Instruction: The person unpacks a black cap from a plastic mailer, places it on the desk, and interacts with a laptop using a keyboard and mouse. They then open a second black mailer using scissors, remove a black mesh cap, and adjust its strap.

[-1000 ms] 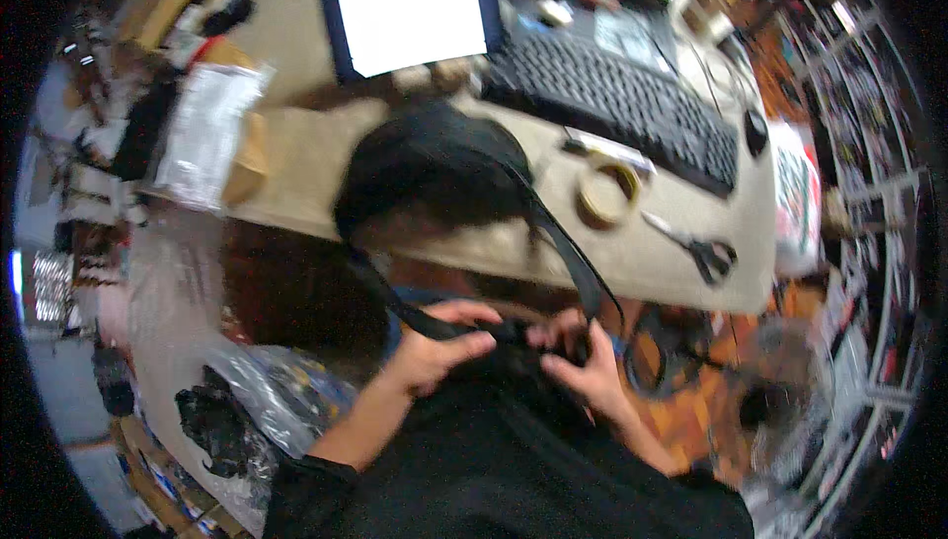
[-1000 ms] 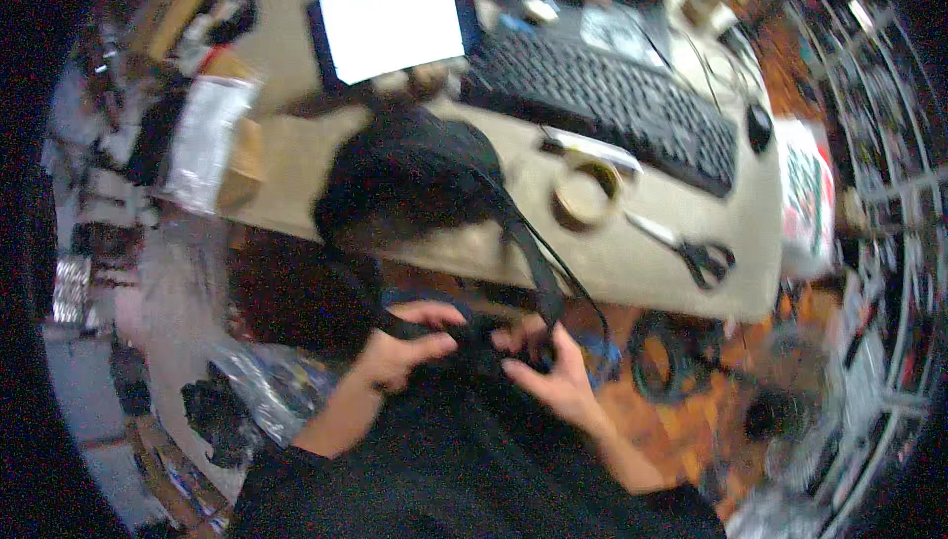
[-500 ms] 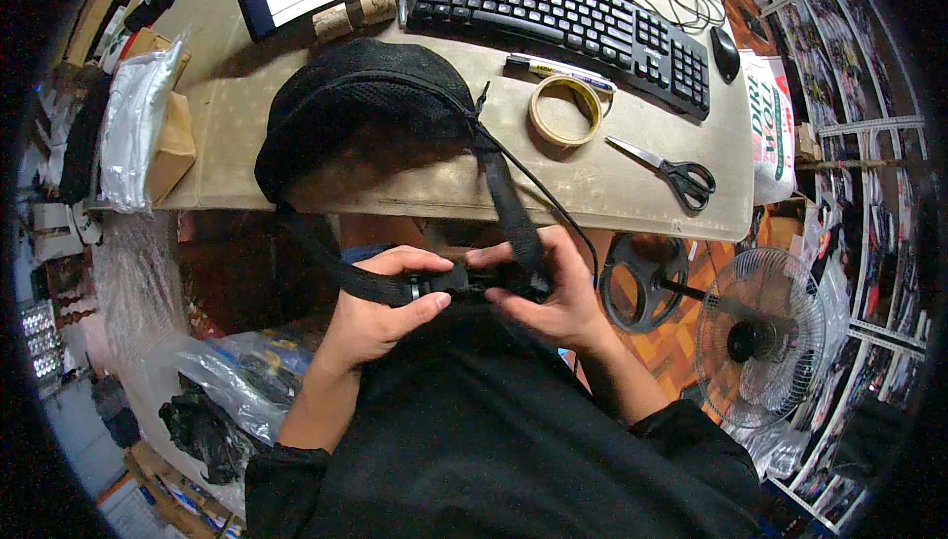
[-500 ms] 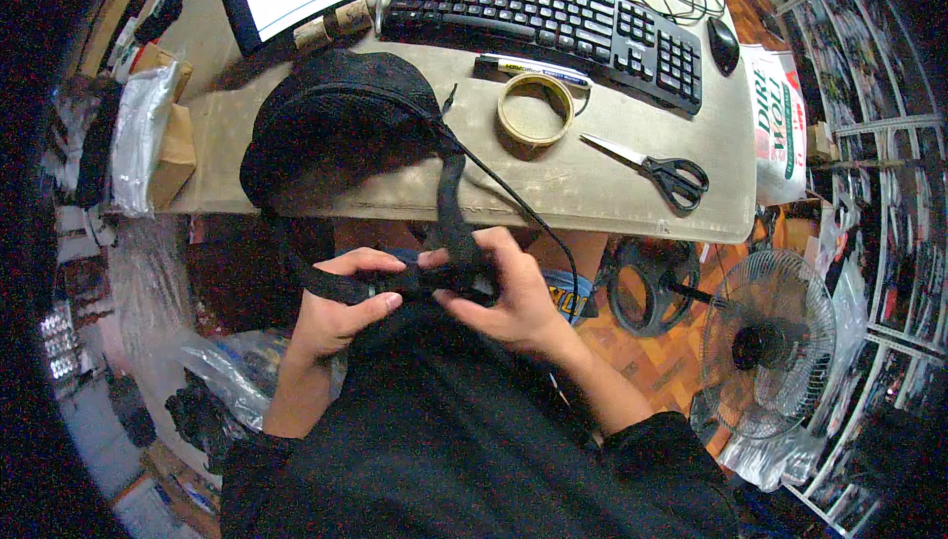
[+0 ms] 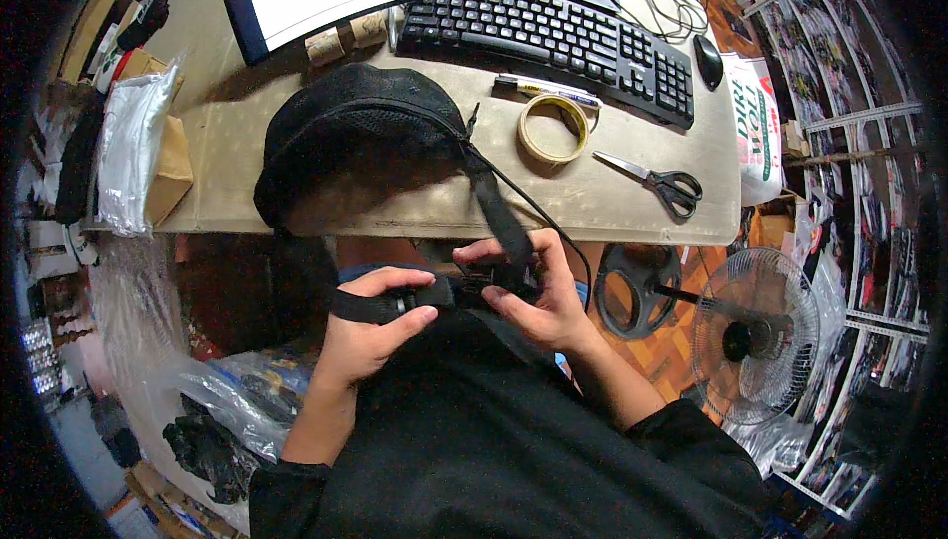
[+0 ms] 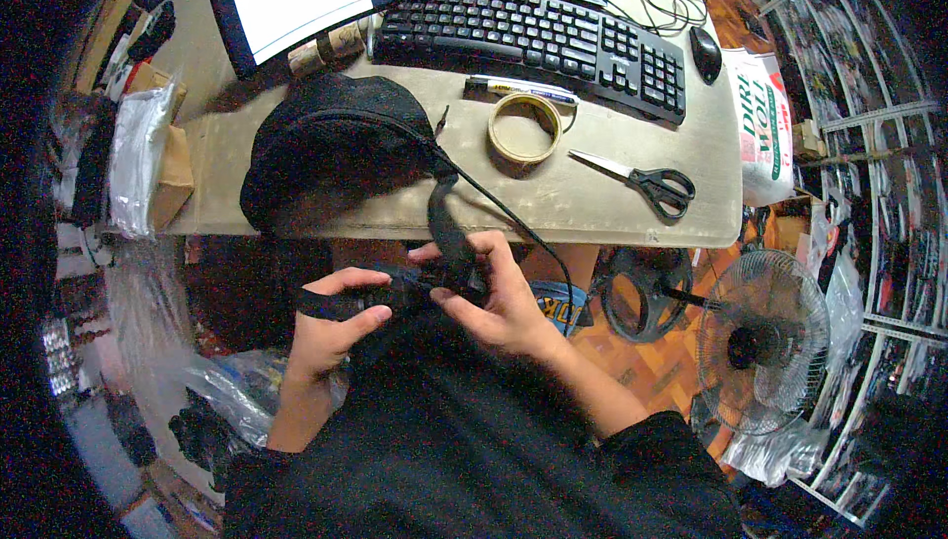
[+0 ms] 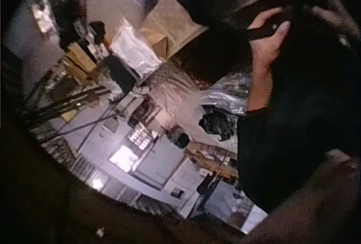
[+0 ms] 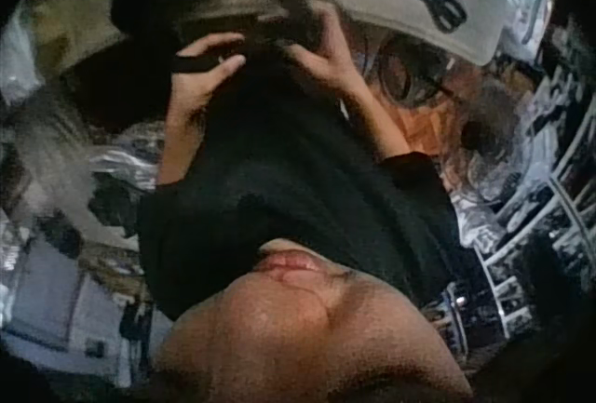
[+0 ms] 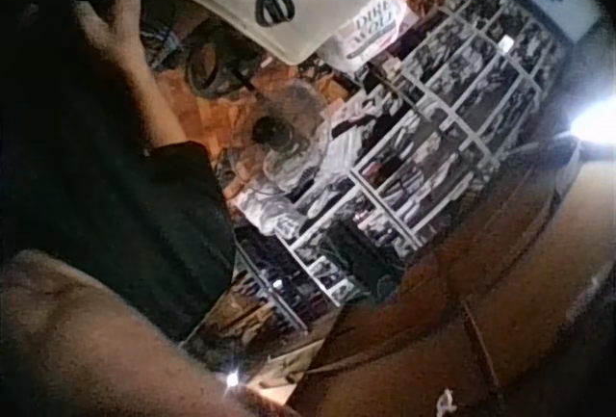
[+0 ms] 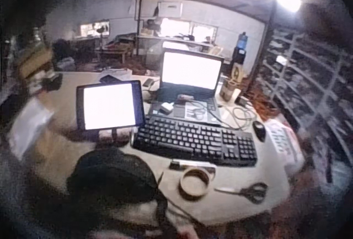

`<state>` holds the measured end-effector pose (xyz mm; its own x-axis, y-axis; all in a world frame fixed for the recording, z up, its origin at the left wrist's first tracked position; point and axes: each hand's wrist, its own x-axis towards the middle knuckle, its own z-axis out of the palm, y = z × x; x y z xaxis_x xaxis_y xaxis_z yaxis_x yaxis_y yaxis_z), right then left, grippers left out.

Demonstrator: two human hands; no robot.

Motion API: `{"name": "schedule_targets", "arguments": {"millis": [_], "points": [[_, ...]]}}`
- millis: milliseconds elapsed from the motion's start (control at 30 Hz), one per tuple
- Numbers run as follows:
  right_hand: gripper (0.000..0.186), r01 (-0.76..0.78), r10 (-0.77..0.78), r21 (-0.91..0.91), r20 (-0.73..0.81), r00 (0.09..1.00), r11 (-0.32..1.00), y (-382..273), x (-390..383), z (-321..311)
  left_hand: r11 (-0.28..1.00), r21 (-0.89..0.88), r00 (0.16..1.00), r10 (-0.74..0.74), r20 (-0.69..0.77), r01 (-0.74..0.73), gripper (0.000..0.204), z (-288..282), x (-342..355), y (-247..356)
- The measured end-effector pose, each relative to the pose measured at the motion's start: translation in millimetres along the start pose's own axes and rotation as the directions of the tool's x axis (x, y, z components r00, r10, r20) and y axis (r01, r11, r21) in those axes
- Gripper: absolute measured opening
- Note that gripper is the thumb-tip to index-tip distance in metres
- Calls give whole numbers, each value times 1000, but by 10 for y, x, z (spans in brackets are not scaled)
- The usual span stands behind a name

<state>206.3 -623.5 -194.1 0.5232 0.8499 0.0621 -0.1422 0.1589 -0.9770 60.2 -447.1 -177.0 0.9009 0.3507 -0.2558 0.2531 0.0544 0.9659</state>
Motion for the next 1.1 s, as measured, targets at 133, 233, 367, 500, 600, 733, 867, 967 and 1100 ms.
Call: {"name": "schedule_targets", "arguments": {"millis": [133,233,367,500,600,733,867,967,1100], "points": [[46,22,-20,-14,90,996,1000,74,10,12,994,-20,994,112,15,-112,40,23,56,-26],[47,103,-106,40,77,991,994,162,-25,42,994,-101,999,36,16,-35,41,28,29,-38],[47,46,-31,-80,175,984,996,59,-19,3,1000,-17,994,27,106,-26,37,3,20,-15],[47,23,27,-167,294,955,986,-26,36,-63,998,32,982,47,184,-54,33,-19,50,13],[45,3,8,-54,212,977,999,-60,41,-70,998,11,987,59,147,-62,33,-48,35,11],[44,5,34,-145,264,964,989,-61,28,-51,997,19,993,74,90,-76,34,-56,24,0],[46,-58,116,-195,300,947,979,-92,17,-46,988,68,983,126,130,-135,34,-60,35,-21],[48,-91,142,-163,335,931,982,-57,36,-32,988,76,981,120,150,-133,33,-34,54,-43],[50,1,34,-111,318,948,994,67,41,40,999,25,983,17,180,-22,37,-1,67,-68]]}}
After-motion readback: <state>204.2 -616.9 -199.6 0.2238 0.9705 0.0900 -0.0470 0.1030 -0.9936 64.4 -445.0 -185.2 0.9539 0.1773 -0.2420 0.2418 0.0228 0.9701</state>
